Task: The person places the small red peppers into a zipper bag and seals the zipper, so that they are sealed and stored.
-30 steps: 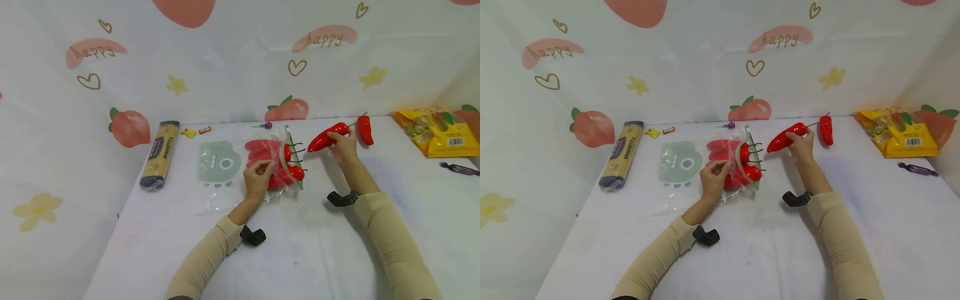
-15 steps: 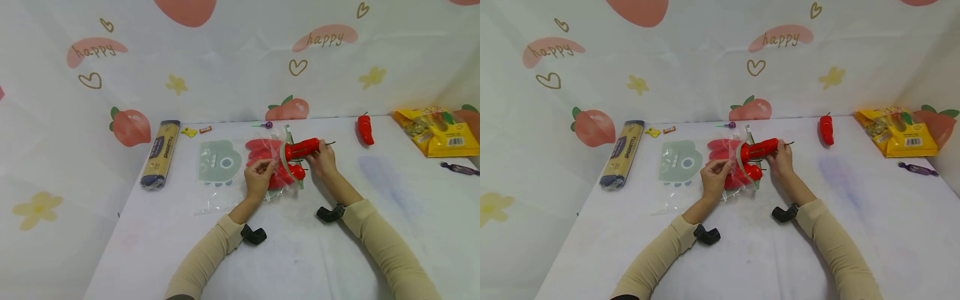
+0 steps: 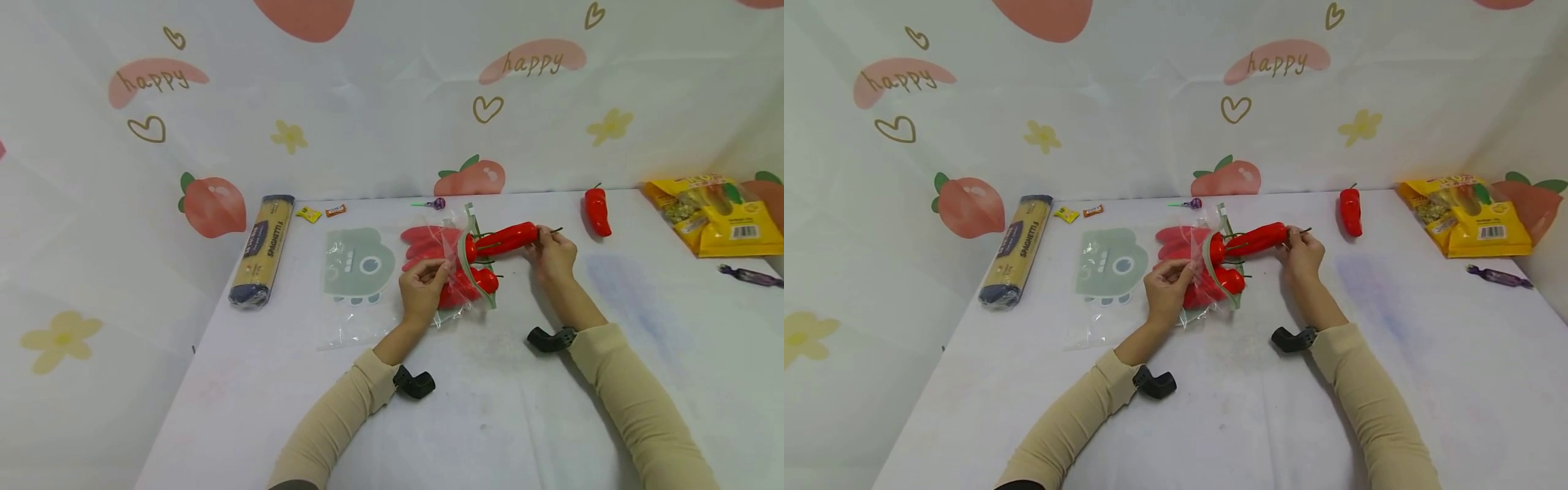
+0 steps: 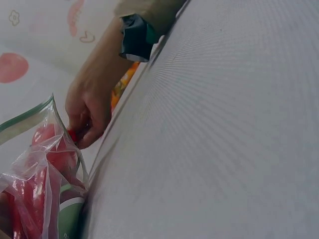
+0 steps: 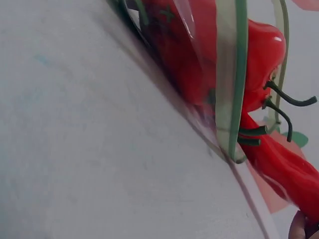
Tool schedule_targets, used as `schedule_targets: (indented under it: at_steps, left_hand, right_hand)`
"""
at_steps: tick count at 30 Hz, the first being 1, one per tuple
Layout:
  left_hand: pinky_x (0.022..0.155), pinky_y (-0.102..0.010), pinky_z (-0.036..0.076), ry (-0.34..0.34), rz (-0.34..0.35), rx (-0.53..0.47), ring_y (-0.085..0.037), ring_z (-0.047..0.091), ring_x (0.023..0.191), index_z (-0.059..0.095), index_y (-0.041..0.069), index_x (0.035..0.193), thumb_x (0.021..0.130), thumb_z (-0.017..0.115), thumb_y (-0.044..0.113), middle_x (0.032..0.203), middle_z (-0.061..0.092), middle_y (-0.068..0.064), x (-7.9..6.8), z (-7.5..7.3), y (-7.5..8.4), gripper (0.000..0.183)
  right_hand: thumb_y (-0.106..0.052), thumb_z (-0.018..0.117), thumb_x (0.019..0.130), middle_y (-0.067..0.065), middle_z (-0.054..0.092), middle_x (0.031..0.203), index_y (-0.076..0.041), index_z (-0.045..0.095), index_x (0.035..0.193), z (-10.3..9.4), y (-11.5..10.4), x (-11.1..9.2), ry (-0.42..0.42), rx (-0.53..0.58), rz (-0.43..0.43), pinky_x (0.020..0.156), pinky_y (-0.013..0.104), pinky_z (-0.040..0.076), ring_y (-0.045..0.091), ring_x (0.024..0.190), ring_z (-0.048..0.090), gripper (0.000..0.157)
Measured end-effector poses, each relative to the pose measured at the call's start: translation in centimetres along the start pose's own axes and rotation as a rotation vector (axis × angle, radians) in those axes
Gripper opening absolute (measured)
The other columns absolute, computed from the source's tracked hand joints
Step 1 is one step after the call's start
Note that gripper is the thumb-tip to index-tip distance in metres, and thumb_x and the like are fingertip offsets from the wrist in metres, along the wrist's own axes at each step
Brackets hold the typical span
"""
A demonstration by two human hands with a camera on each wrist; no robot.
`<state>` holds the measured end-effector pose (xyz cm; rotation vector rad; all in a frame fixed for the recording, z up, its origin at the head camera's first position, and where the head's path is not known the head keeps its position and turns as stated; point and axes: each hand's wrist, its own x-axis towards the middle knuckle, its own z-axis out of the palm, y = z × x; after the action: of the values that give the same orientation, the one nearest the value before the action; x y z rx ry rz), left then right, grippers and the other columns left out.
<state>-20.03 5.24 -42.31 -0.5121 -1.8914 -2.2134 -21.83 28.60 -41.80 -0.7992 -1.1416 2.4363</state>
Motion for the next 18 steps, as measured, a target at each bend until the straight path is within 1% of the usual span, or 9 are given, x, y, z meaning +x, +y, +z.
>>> schedule_targets:
  at_steps: [1, 3, 7, 8, 10, 12, 14, 15, 18]
  left_hand:
    - [0.067, -0.022, 0.056, 0.0, 0.0, -0.001, -0.017, 0.066, 0.068, 0.064, -0.014, 0.091, 0.084, 0.063, 0.002, 0.086, 0.066, -0.03, 0.0, 0.0, 0.0, 0.017]
    - [0.068, -0.022, 0.056, 0.004, -0.004, -0.005, -0.015, 0.066, 0.069, 0.064, -0.014, 0.091, 0.084, 0.063, 0.002, 0.086, 0.066, -0.03, 0.0, 0.0, 0.0, 0.017]
    - [0.069, -0.023, 0.056, 0.006, -0.003, -0.002, -0.015, 0.067, 0.07, 0.064, -0.013, 0.092, 0.084, 0.063, 0.002, 0.086, 0.066, -0.03, 0.0, 0.0, -0.1, 0.017]
    - [0.069, -0.023, 0.056, 0.006, -0.002, -0.002, -0.017, 0.067, 0.071, 0.064, -0.013, 0.092, 0.084, 0.063, 0.002, 0.087, 0.066, -0.03, 0.0, 0.0, 0.0, 0.017]
    - [0.069, -0.023, 0.057, 0.004, 0.001, -0.002, -0.022, 0.067, 0.071, 0.064, -0.014, 0.092, 0.084, 0.063, 0.002, 0.086, 0.066, -0.03, 0.0, 0.0, 0.0, 0.017]
    - [0.068, -0.023, 0.057, 0.004, 0.005, -0.001, -0.026, 0.067, 0.072, 0.064, -0.014, 0.092, 0.084, 0.063, 0.001, 0.086, 0.066, -0.03, 0.0, 0.0, 0.1, 0.017]
    - [0.068, -0.022, 0.056, 0.005, 0.004, -0.002, -0.026, 0.067, 0.072, 0.064, -0.014, 0.092, 0.084, 0.063, 0.001, 0.086, 0.066, -0.03, 0.0, 0.0, 0.1, 0.017]
    - [0.067, -0.021, 0.056, 0.004, 0.001, -0.003, -0.025, 0.067, 0.071, 0.064, -0.014, 0.092, 0.083, 0.063, 0.0, 0.086, 0.066, -0.031, 0.0, 0.0, 0.2, 0.017]
    - [0.066, -0.019, 0.056, -0.003, -0.007, -0.016, -0.015, 0.067, 0.069, 0.063, -0.015, 0.091, 0.083, 0.063, -0.001, 0.086, 0.065, -0.032, 0.0, 0.1, 0.2, 0.016]
  right_hand:
    - [-0.014, 0.054, 0.09, 0.001, 0.056, 0.099, -0.001, 0.057, 0.11, 0.0, 0.0, -0.1, 0.003, -0.015, 0.007, 0.065, 0.017, 0.055, 0.012, 0.091, 0.053, 0.024]
    - [-0.015, 0.055, 0.089, 0.0, 0.056, 0.1, -0.002, 0.056, 0.112, 0.0, 0.1, -0.3, -0.012, -0.053, 0.024, 0.069, 0.016, 0.055, 0.011, 0.091, 0.054, 0.026]
    - [-0.014, 0.059, 0.087, -0.002, 0.059, 0.094, -0.008, 0.062, 0.095, 0.3, 0.8, -0.6, -0.105, -0.127, 0.039, 0.074, 0.016, 0.054, 0.007, 0.084, 0.057, 0.01]
    - [-0.013, 0.059, 0.087, -0.004, 0.06, 0.091, -0.01, 0.063, 0.09, 0.3, 1.0, -0.6, -0.127, -0.152, 0.033, 0.074, 0.015, 0.053, 0.006, 0.082, 0.058, 0.006]
    - [-0.012, 0.06, 0.087, -0.006, 0.062, 0.085, -0.012, 0.064, 0.085, 0.3, 1.4, -0.5, -0.164, -0.211, 0.006, 0.072, 0.013, 0.053, 0.004, 0.078, 0.059, 0.005]
    - [-0.013, 0.061, 0.086, -0.009, 0.064, 0.081, -0.015, 0.065, 0.082, 0.4, 1.7, -0.3, -0.184, -0.292, -0.025, 0.07, 0.011, 0.053, 0.002, 0.077, 0.06, 0.006]
    - [-0.016, 0.062, 0.085, -0.012, 0.064, 0.08, -0.017, 0.065, 0.084, 0.5, 2.0, -0.1, -0.195, -0.378, -0.053, 0.071, 0.01, 0.052, 0.001, 0.078, 0.06, 0.003]
    - [-0.019, 0.063, 0.085, -0.013, 0.063, 0.081, -0.016, 0.065, 0.087, 0.6, 2.1, -0.1, -0.2, -0.434, -0.068, 0.072, 0.01, 0.052, 0.0, 0.079, 0.059, 0.004]
    - [-0.028, 0.065, 0.083, -0.015, 0.061, 0.084, -0.01, 0.065, 0.103, 1.1, 2.4, -0.1, -0.208, -0.587, -0.101, 0.073, 0.01, 0.052, 0.0, 0.082, 0.058, 0.027]
